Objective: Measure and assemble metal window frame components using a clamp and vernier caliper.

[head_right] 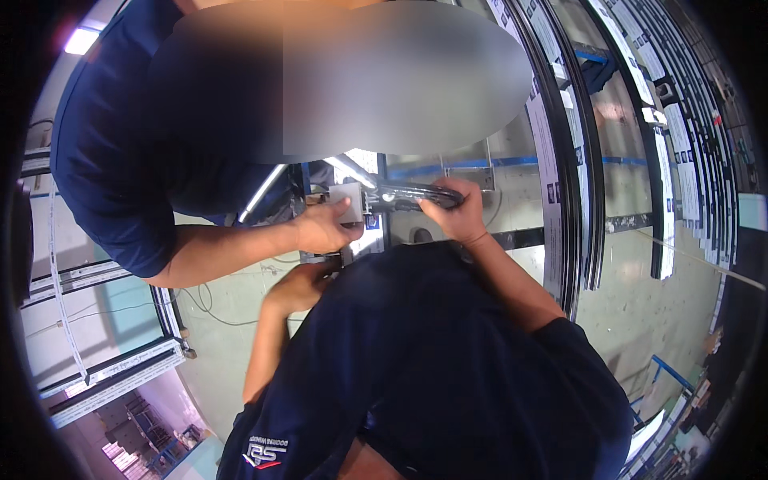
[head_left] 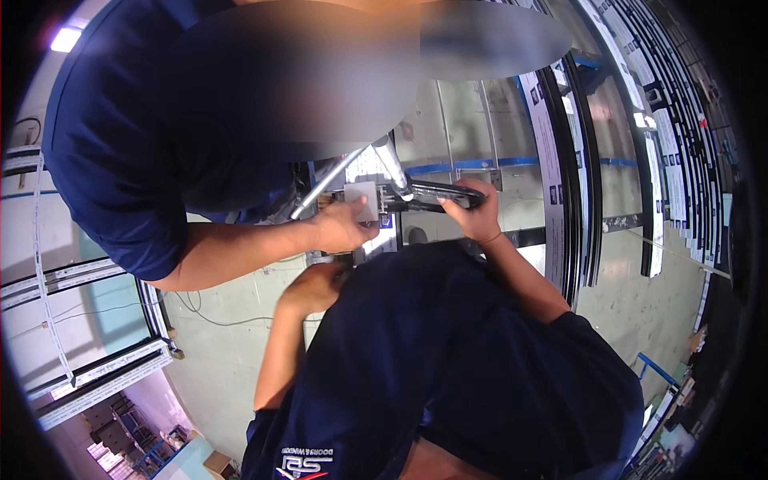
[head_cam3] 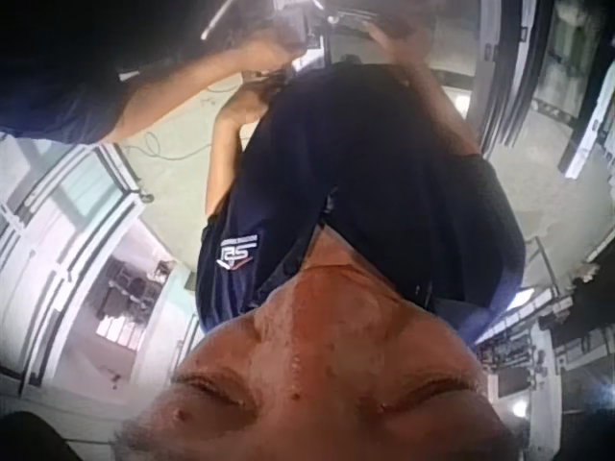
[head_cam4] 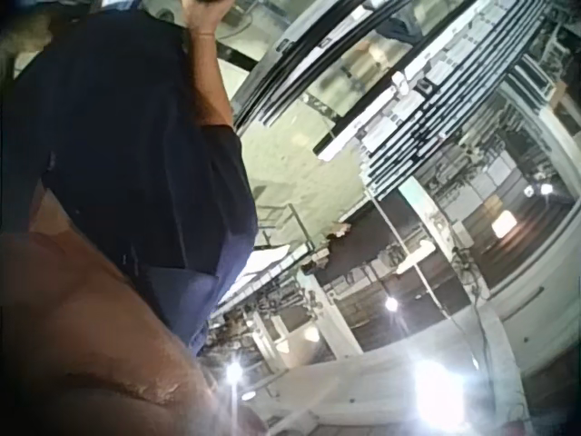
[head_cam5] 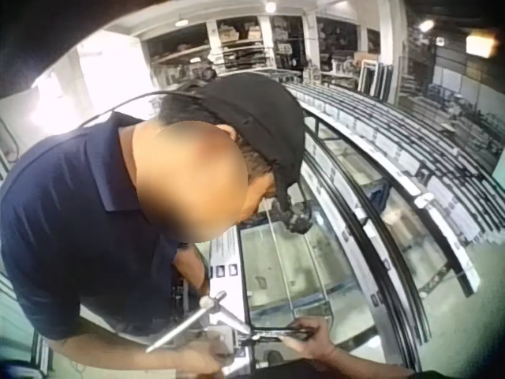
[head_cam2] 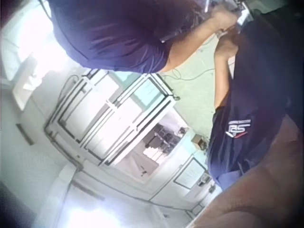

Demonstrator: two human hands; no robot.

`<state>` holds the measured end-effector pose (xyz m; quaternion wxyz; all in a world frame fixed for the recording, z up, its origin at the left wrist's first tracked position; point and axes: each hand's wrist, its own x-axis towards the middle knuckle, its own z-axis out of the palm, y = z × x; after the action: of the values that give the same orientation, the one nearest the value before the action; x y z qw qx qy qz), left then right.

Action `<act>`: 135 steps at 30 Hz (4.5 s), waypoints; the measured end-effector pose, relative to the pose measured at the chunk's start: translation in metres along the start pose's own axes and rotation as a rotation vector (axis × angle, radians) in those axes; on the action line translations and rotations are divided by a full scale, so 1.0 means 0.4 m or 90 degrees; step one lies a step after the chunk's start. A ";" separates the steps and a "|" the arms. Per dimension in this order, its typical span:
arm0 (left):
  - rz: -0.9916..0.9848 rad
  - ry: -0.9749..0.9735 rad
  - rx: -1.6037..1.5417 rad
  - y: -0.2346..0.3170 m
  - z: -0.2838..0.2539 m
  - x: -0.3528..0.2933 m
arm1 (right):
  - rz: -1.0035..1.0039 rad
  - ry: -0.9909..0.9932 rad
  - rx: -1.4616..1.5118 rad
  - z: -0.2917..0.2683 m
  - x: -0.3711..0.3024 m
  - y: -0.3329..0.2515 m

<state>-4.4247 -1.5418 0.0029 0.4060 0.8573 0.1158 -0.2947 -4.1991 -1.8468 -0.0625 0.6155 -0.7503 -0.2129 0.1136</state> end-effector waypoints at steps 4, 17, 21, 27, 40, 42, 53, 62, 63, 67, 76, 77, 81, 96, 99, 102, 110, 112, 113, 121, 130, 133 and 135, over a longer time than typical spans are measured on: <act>0.057 0.053 -0.056 0.208 -0.128 -0.132 | -0.036 0.022 0.023 0.018 0.010 0.011; 0.268 0.450 -0.149 0.398 -0.057 0.055 | -0.013 0.009 0.012 0.010 -0.012 0.004; 0.303 0.419 -0.200 0.409 -0.057 0.083 | -0.033 0.009 -0.047 0.006 -0.010 0.040; 0.305 0.378 -0.244 0.418 -0.060 0.113 | -0.068 0.021 -0.008 0.035 0.003 0.073; 0.254 0.419 -0.206 0.435 -0.065 0.152 | -0.061 0.029 0.052 0.084 0.016 0.170; 0.274 0.434 -0.161 0.444 -0.070 0.146 | -0.071 0.032 0.060 0.087 0.017 0.183; 0.349 0.451 -0.316 0.443 -0.069 0.171 | -0.011 -0.028 0.036 0.076 0.030 0.178; 0.287 0.445 -0.054 0.437 -0.112 0.142 | -0.023 -0.025 0.056 0.065 0.033 0.120; 0.291 0.403 -0.089 0.435 -0.121 0.139 | -0.021 -0.021 0.055 0.065 0.033 0.129; 0.201 0.391 -0.178 0.425 -0.112 0.128 | -0.022 -0.029 0.039 0.069 0.040 0.118; 0.273 0.467 -0.081 0.410 -0.117 0.149 | -0.019 -0.022 0.049 0.102 0.063 0.149; 0.237 0.482 -0.089 0.416 -0.113 0.146 | -0.028 -0.026 0.034 0.103 0.065 0.154; 0.151 0.506 -0.122 0.426 -0.115 0.148 | -0.027 -0.035 0.030 0.109 0.075 0.136; 0.273 0.590 -0.214 0.362 -0.104 0.136 | 0.023 -0.050 0.007 0.164 0.073 0.152; 0.319 0.555 -0.315 0.337 -0.087 0.141 | -0.007 -0.027 0.003 0.164 0.075 0.119; 0.296 0.518 -0.469 0.319 -0.079 0.152 | -0.100 -0.030 0.016 0.162 0.081 0.099; 0.332 0.618 -0.300 0.315 -0.086 0.137 | -0.011 -0.066 -0.010 0.159 0.079 0.111; 0.317 0.531 -0.506 0.342 -0.085 0.125 | -0.021 -0.076 -0.006 0.157 0.078 0.102; 0.307 0.538 -0.457 0.317 -0.090 0.134 | -0.024 -0.080 -0.003 0.156 0.078 0.099; 0.339 0.561 -0.410 0.337 -0.091 0.129 | -0.019 -0.080 0.017 0.157 0.075 0.078; 0.322 0.487 -0.391 0.323 -0.118 0.113 | -0.006 -0.093 0.045 0.149 0.065 0.080; 0.329 0.512 -0.357 0.337 -0.123 0.115 | 0.004 -0.081 0.048 0.150 0.064 0.077; 0.263 0.500 -0.389 0.339 -0.129 0.108 | 0.003 -0.089 0.049 0.148 0.063 0.076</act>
<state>-4.3096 -1.5913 0.0876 0.6125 0.7508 0.1681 0.1810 -4.1970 -1.7878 -0.1024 0.6269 -0.7170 -0.2493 0.1755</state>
